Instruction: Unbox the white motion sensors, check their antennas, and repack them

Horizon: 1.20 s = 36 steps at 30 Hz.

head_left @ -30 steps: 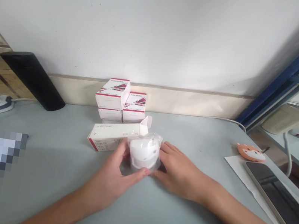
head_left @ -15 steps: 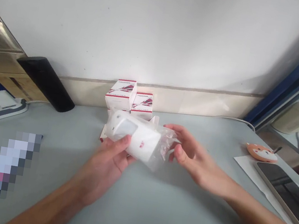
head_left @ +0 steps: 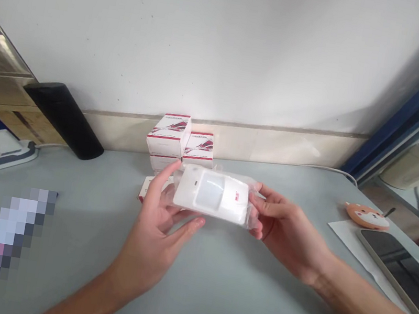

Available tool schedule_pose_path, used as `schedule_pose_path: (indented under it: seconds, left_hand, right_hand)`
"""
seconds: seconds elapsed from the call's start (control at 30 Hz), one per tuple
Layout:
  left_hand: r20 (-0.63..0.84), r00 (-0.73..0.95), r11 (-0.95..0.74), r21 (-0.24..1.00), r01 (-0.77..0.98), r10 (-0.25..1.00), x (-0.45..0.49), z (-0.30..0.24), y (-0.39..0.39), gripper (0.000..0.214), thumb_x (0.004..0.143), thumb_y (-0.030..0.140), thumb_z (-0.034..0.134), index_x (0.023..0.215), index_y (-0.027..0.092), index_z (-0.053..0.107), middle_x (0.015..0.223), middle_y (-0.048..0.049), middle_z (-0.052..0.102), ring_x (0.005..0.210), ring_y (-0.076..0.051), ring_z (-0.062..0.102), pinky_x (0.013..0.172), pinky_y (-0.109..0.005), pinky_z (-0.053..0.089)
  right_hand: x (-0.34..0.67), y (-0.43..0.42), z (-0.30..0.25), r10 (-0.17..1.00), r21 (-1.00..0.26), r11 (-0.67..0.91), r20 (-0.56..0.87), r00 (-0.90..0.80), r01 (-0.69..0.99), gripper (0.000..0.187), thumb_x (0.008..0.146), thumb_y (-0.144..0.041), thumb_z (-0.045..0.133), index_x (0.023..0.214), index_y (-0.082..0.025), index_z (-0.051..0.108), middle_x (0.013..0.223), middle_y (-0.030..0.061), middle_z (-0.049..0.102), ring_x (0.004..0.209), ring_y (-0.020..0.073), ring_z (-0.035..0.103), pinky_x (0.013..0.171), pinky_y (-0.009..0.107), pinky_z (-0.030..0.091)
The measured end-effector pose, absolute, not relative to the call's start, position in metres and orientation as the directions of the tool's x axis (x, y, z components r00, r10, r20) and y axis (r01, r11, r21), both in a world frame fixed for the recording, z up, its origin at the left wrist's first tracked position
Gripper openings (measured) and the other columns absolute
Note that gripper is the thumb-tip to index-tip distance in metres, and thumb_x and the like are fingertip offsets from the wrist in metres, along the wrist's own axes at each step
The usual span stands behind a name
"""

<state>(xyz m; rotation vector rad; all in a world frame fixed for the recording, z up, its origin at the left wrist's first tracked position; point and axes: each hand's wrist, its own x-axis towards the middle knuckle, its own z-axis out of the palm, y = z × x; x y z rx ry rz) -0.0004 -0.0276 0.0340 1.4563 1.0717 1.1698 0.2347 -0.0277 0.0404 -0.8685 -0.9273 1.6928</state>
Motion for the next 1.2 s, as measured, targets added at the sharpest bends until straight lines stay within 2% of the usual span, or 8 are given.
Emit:
schedule_pose_path:
  seconds: [0.13, 0.23, 0.33, 0.53, 0.67, 0.8, 0.97, 1.2]
  left_hand:
    - [0.422, 0.039, -0.406, 0.837, 0.367, 0.906, -0.007, 0.022, -0.027, 0.056, 0.091, 0.032, 0.079, 0.143, 0.038, 0.060, 0.153, -0.0062, 0.052, 0.143, -0.032, 0.055, 0.113, -0.045, 0.054]
    - [0.600, 0.045, -0.552, 0.701, 0.452, 0.799, -0.012, 0.018, -0.025, 0.042, 0.084, 0.029, 0.085, 0.123, 0.038, 0.072, 0.159, -0.0010, 0.044, 0.148, -0.035, 0.050, 0.114, -0.046, 0.051]
    - [0.626, 0.061, -0.590, 0.693, 0.414, 0.778, -0.012, 0.020, -0.026, 0.052, 0.072, 0.031, 0.095, 0.118, 0.036, 0.072, 0.141, -0.0028, 0.065, 0.136, -0.036, 0.059, 0.109, -0.048, 0.052]
    - [0.391, -0.045, -0.336, 0.840, 0.427, 0.919, -0.002, 0.032, -0.038, 0.048, 0.069, 0.049, 0.093, 0.108, 0.030, 0.074, 0.095, -0.0022, 0.078, 0.089, -0.027, 0.071, 0.081, -0.036, 0.056]
    - [0.079, 0.150, -0.113, 0.965, 0.235, 0.986, 0.001, 0.040, -0.040, 0.055, 0.083, 0.052, 0.081, 0.132, 0.031, 0.069, 0.077, 0.0002, 0.074, 0.051, -0.016, 0.059, 0.047, -0.026, 0.045]
    - [-0.207, 0.366, 0.187, 0.978, 0.090, 0.907, -0.002, 0.041, -0.031, 0.083, 0.091, 0.066, 0.067, 0.162, 0.029, 0.045, 0.067, 0.0002, 0.071, 0.038, -0.015, 0.055, 0.032, -0.023, 0.036]
    - [-0.372, 0.613, 0.517, 0.853, -0.070, 0.697, -0.012, 0.044, -0.023, 0.081, 0.101, 0.075, 0.039, 0.170, 0.037, 0.021, 0.044, 0.0061, 0.057, 0.031, -0.014, 0.049, 0.039, -0.021, 0.037]
    - [-0.155, 0.723, 0.395, 0.902, -0.175, 0.673, -0.016, 0.048, -0.030, 0.120, 0.078, 0.051, 0.089, 0.170, 0.043, 0.012, 0.065, 0.0059, 0.069, 0.053, -0.018, 0.066, 0.059, -0.029, 0.047]
  right_hand:
    - [0.240, -0.024, 0.039, 0.918, -0.855, -0.315, -0.165, -0.361, -0.413, 0.022, 0.084, -0.024, 0.079, 0.088, -0.021, 0.057, 0.061, -0.0064, 0.052, 0.048, 0.0072, 0.039, 0.050, 0.022, 0.033]
    - [0.238, -0.024, 0.042, 0.963, -0.949, -0.121, -0.041, -0.266, -0.291, 0.025, 0.089, -0.032, 0.079, 0.091, -0.023, 0.055, 0.064, -0.0057, 0.059, 0.054, 0.0100, 0.046, 0.054, 0.024, 0.039]
    - [0.235, -0.025, 0.045, 0.984, -0.988, 0.108, 0.122, -0.130, -0.111, 0.034, 0.093, -0.050, 0.076, 0.089, -0.023, 0.057, 0.074, -0.0019, 0.064, 0.062, 0.0124, 0.050, 0.058, 0.026, 0.041]
    - [0.233, -0.029, 0.038, 0.956, -0.942, 0.295, 0.292, -0.040, 0.161, 0.031, 0.102, -0.050, 0.065, 0.088, -0.023, 0.063, 0.079, 0.0004, 0.064, 0.069, 0.0143, 0.052, 0.062, 0.029, 0.040]
    - [0.239, -0.027, 0.035, 0.964, -0.902, 0.264, 0.236, -0.123, 0.343, 0.034, 0.107, -0.048, 0.056, 0.083, -0.023, 0.057, 0.077, -0.0010, 0.059, 0.073, 0.0148, 0.050, 0.067, 0.030, 0.039]
    - [0.249, -0.020, 0.038, 0.961, -0.904, 0.199, 0.104, -0.257, 0.378, 0.036, 0.107, -0.049, 0.054, 0.083, -0.022, 0.056, 0.078, -0.0017, 0.058, 0.070, 0.0140, 0.047, 0.064, 0.029, 0.037]
    - [0.251, -0.018, 0.044, 0.953, -0.943, 0.187, 0.107, -0.283, 0.274, 0.038, 0.105, -0.057, 0.055, 0.089, -0.022, 0.059, 0.081, -0.0003, 0.060, 0.072, 0.0144, 0.048, 0.066, 0.030, 0.037]
    - [0.240, -0.021, 0.041, 0.979, -0.999, -0.008, -0.014, -0.202, 0.032, 0.036, 0.097, -0.053, 0.068, 0.085, -0.021, 0.059, 0.075, -0.0027, 0.054, 0.072, 0.0133, 0.043, 0.068, 0.029, 0.033]
